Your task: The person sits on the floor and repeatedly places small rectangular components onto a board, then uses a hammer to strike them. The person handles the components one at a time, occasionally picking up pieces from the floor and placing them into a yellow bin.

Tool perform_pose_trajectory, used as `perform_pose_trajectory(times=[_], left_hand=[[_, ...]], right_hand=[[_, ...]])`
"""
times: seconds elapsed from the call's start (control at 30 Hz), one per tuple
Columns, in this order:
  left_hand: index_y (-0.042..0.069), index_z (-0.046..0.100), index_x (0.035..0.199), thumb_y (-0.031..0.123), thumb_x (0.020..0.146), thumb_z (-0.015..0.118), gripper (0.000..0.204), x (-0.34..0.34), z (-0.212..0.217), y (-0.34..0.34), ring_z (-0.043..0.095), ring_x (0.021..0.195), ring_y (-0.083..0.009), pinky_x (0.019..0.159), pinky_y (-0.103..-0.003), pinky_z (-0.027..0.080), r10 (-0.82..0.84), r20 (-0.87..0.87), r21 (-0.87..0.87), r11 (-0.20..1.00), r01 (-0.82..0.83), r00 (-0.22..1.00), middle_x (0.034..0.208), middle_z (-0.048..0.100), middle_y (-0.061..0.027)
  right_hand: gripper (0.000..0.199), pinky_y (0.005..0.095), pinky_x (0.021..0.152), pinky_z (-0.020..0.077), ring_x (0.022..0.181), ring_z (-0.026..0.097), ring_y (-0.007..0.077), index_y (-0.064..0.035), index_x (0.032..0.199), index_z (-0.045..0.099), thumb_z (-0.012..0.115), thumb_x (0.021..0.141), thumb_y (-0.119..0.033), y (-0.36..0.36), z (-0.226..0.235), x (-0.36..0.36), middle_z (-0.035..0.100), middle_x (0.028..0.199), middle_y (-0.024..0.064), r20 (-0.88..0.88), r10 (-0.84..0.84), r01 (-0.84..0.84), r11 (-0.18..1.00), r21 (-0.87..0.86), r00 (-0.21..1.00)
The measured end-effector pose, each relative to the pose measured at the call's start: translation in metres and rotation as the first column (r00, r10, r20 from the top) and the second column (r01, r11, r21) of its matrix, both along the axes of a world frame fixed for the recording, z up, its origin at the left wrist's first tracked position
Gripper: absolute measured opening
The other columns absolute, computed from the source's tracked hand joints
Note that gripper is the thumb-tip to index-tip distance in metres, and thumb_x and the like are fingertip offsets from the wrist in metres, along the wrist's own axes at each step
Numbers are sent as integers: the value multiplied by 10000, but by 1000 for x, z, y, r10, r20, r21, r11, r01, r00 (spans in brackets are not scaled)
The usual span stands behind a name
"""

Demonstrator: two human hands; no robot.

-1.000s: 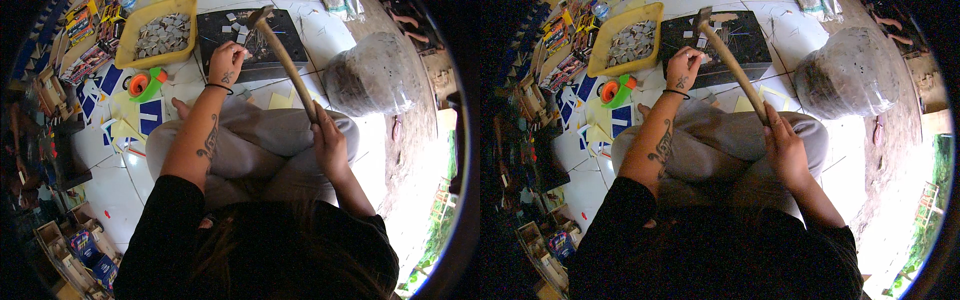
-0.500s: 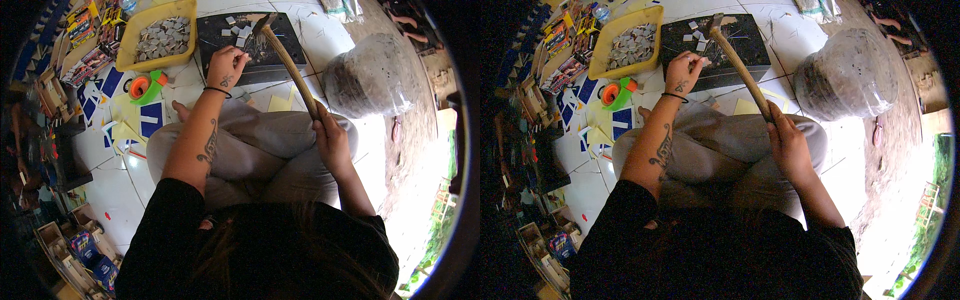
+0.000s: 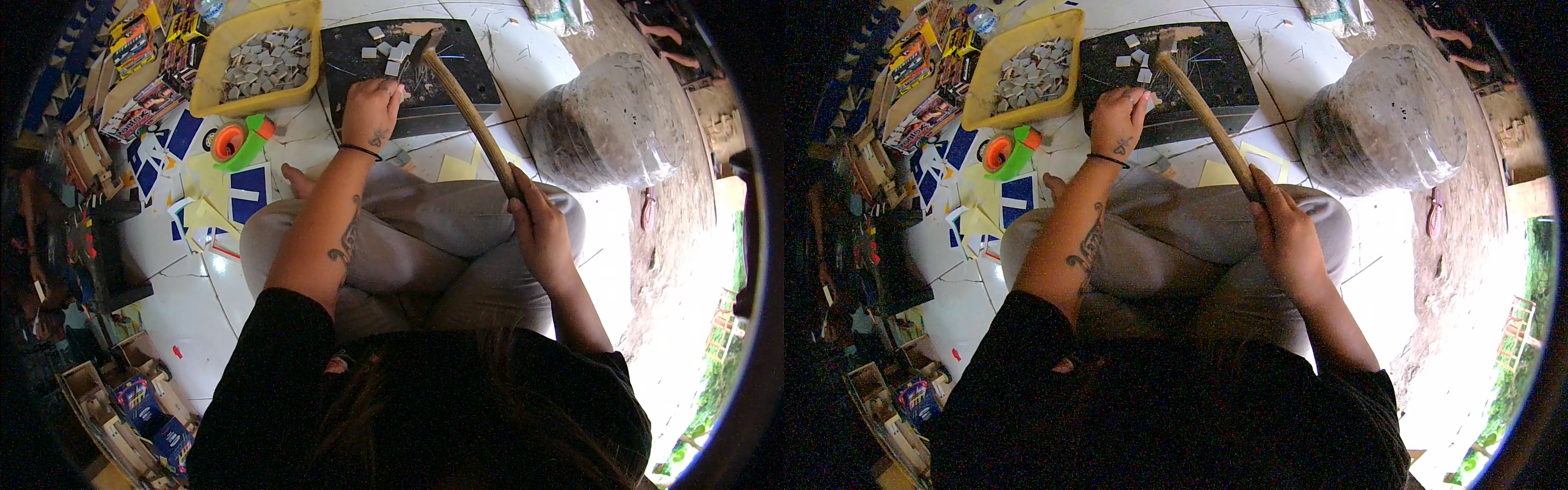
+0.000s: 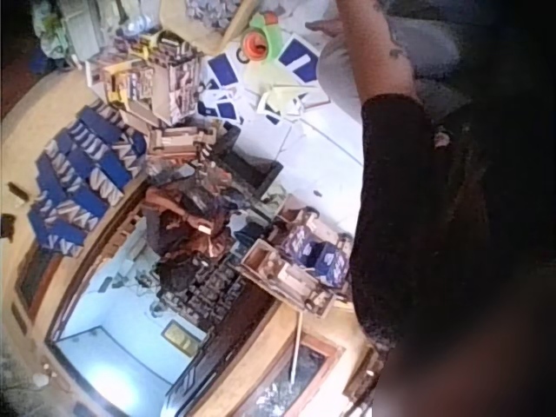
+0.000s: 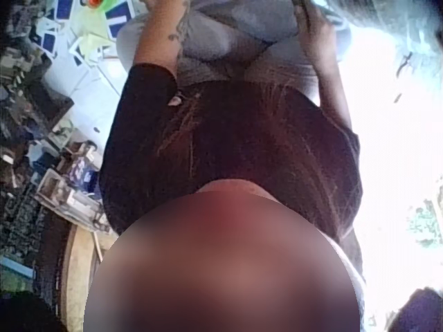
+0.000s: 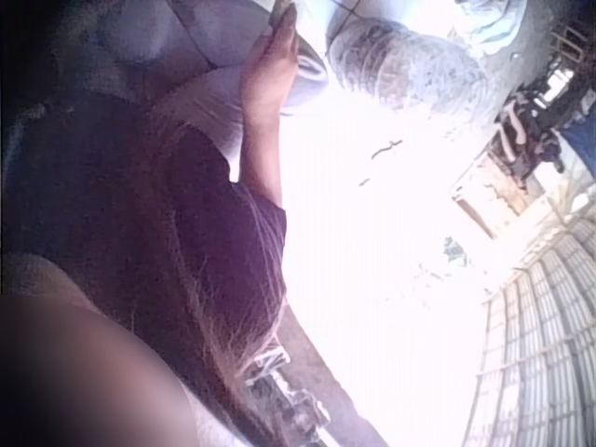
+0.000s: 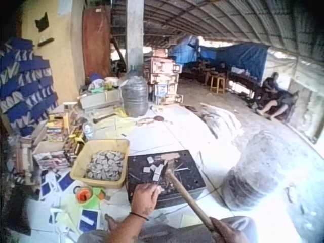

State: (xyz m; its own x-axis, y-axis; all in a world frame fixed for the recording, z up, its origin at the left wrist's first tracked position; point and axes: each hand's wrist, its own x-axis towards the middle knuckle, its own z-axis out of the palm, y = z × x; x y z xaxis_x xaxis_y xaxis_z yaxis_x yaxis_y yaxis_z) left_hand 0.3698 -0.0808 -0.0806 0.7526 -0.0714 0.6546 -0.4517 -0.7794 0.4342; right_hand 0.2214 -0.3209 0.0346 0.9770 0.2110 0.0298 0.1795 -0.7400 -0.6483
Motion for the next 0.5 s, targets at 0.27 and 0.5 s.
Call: perform_pose_trajectory(times=[0.27, 0.5], left_hand=[[47, 619, 791, 162, 817, 602, 119, -1, -12, -8, 576, 778, -278, 789, -392, 423, 99, 64, 44, 994, -102, 993, 766, 609, -93], [52, 606, 772, 148, 810, 605, 103, -9, -14, -9, 573, 775, -264, 841, -388, 403, 153, 130, 84, 983, -165, 980, 761, 607, -89]], right_hand=[[453, 389, 797, 471, 943, 595, 368, -82, 1330, 410, 504, 887, -60, 6, -1, -2, 589, 1028, 227, 8, 39, -39, 999, 4, 999], [437, 390, 792, 471, 936, 599, 362, -70, 1316, 426, 507, 887, -64, 2, -3, -10, 590, 1019, 227, 28, 8, -8, 1000, 17, 1000]])
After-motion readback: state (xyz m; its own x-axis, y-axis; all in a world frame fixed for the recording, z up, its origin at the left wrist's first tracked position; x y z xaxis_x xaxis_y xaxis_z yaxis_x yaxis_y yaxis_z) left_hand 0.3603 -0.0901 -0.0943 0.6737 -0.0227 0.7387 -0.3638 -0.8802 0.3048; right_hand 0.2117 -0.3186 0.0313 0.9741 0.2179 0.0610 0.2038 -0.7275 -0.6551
